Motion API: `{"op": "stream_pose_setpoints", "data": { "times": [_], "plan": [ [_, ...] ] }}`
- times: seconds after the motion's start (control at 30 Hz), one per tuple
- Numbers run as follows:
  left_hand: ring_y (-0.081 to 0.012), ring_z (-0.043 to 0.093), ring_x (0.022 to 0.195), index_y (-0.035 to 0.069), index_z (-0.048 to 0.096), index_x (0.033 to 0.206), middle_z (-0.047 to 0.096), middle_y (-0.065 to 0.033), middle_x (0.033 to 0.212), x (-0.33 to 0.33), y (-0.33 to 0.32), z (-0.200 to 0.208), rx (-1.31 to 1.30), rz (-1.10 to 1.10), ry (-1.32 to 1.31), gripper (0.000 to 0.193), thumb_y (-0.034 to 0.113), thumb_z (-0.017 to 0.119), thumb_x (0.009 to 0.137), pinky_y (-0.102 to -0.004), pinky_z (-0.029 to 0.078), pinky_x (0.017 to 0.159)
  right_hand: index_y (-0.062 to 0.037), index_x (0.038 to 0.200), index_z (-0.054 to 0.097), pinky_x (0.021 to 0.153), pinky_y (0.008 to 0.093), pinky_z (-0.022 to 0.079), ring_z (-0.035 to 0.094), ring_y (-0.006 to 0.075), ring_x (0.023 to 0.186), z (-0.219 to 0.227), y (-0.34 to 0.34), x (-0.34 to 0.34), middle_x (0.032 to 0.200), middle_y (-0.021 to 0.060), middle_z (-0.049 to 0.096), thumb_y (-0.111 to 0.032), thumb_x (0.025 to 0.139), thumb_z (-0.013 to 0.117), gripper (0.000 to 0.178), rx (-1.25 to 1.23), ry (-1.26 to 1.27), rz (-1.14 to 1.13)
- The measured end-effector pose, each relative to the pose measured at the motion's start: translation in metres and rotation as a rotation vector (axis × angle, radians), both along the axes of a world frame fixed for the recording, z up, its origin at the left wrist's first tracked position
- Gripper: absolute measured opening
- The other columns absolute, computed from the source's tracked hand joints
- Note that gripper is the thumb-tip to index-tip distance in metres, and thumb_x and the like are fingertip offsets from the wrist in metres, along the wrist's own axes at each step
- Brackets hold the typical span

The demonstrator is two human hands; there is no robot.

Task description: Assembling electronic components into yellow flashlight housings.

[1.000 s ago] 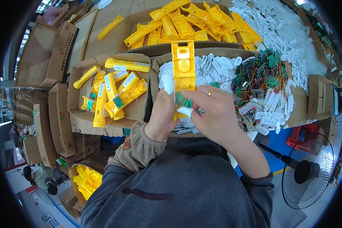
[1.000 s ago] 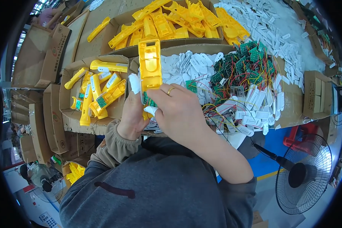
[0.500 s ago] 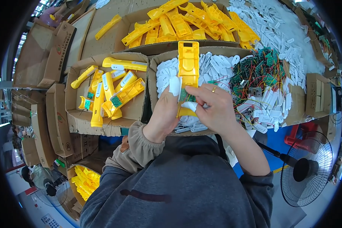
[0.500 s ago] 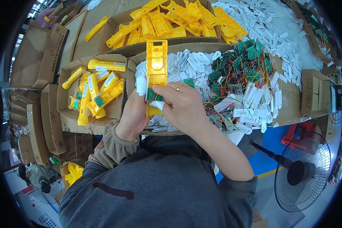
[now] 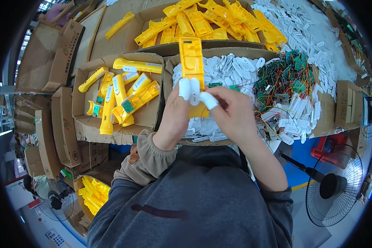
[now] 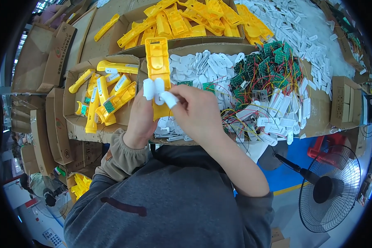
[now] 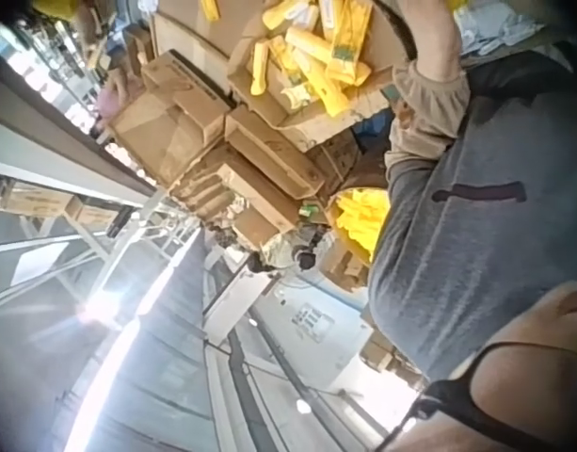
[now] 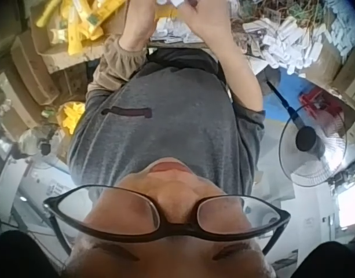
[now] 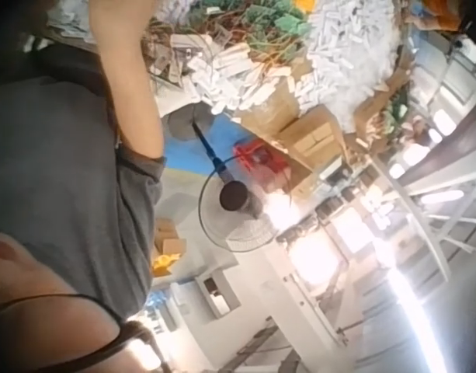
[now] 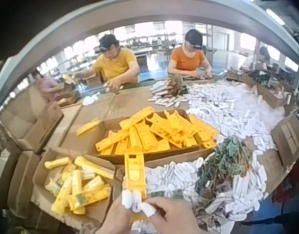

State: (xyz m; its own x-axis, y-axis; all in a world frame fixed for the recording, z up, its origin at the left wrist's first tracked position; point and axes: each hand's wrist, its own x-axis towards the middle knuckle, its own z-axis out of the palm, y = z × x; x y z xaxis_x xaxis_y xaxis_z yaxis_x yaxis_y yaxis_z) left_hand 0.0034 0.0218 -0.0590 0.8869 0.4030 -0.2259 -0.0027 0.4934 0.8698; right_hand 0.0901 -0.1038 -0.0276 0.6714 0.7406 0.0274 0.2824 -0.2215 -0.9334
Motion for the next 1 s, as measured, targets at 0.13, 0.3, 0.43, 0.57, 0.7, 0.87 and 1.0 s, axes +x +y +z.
{"op": "stream_pose_setpoints", "data": {
  "times": [0.13, 0.3, 0.43, 0.57, 0.7, 0.87, 1.0],
  "plan": [
    [-0.0098, 0.05, 0.098, 0.002, 0.041, 0.129, 0.054, -0.0038, 0.11, -0.001, -0.005, 0.002, 0.203, 0.061, 0.062, 0.045, 0.034, 0.036, 0.098, -0.0246, 0.039, 0.087, 0.0015, 0.09, 0.061, 0.053, 0.02, 0.045, 0.056, 0.0052, 0.06, -0.011, 0.016, -0.004, 0.072, 0.0028, 0.063, -0.002, 0.081, 0.06, 0.01, 0.027, 0.202, -0.039],
    [-0.01, 0.048, 0.103, 0.002, 0.031, 0.138, 0.052, -0.0046, 0.115, -0.003, -0.001, 0.01, 0.217, -0.008, 0.018, 0.052, 0.035, 0.035, 0.098, -0.0248, 0.038, 0.09, 0.0009, 0.085, 0.06, 0.049, 0.0174, 0.042, 0.054, 0.0033, 0.056, -0.007, 0.014, -0.001, 0.071, 0.0015, 0.062, -0.003, 0.081, 0.061, 0.006, 0.181, 0.578, -0.008],
    [-0.0119, 0.047, 0.106, 0.002, 0.029, 0.139, 0.051, -0.0054, 0.118, -0.006, -0.001, 0.012, 0.113, -0.056, 0.002, 0.054, 0.037, 0.033, 0.098, -0.0261, 0.038, 0.091, 0.0006, 0.084, 0.059, 0.047, 0.017, 0.041, 0.053, 0.0033, 0.054, -0.013, 0.012, -0.001, 0.07, 0.0014, 0.061, -0.005, 0.082, 0.061, 0.007, 0.144, 0.384, 0.035],
    [-0.0175, 0.045, 0.113, 0.002, 0.021, 0.141, 0.044, -0.0098, 0.128, -0.006, -0.008, 0.018, 0.613, -0.018, -0.069, 0.061, 0.043, 0.031, 0.097, -0.0285, 0.036, 0.094, 0.0004, 0.083, 0.059, 0.048, 0.0184, 0.043, 0.054, 0.0042, 0.054, -0.006, 0.015, -0.009, 0.069, 0.0015, 0.061, -0.004, 0.083, 0.059, 0.004, 0.077, 0.431, -0.011],
    [-0.0202, 0.045, 0.113, 0.002, 0.016, 0.141, 0.041, -0.0141, 0.128, -0.01, -0.001, 0.004, 0.789, -0.088, -0.143, 0.073, 0.047, 0.044, 0.091, -0.0296, 0.036, 0.094, 0.001, 0.083, 0.06, 0.051, 0.02, 0.046, 0.057, 0.0063, 0.057, -0.012, 0.011, -0.019, 0.069, 0.0027, 0.062, -0.002, 0.083, 0.058, 0.004, 0.15, 0.37, 0.012],
    [-0.0152, 0.054, 0.087, 0.004, 0.038, 0.123, 0.052, -0.007, 0.098, -0.03, 0.013, 0.015, 0.677, 0.141, 0.033, 0.039, 0.032, 0.042, 0.096, -0.0281, 0.044, 0.076, 0.0003, 0.09, 0.063, 0.057, 0.0229, 0.048, 0.059, 0.0096, 0.063, 0.001, -0.01, 0.01, 0.073, 0.0049, 0.063, 0.004, 0.08, 0.056, 0.013, 0.144, 0.404, -0.042],
    [-0.0159, 0.056, 0.08, 0.004, 0.043, 0.111, 0.054, -0.0066, 0.092, -0.032, 0.028, 0.026, 0.368, 0.313, -0.017, 0.028, 0.027, 0.033, 0.099, -0.0296, 0.047, 0.071, -0.0047, 0.094, 0.065, 0.064, 0.0276, 0.048, 0.061, 0.0177, 0.078, 0.002, -0.02, 0.039, 0.087, 0.0087, 0.062, 0.011, 0.066, 0.05, 0.035, -0.054, -0.362, -0.275]
  ]
}}
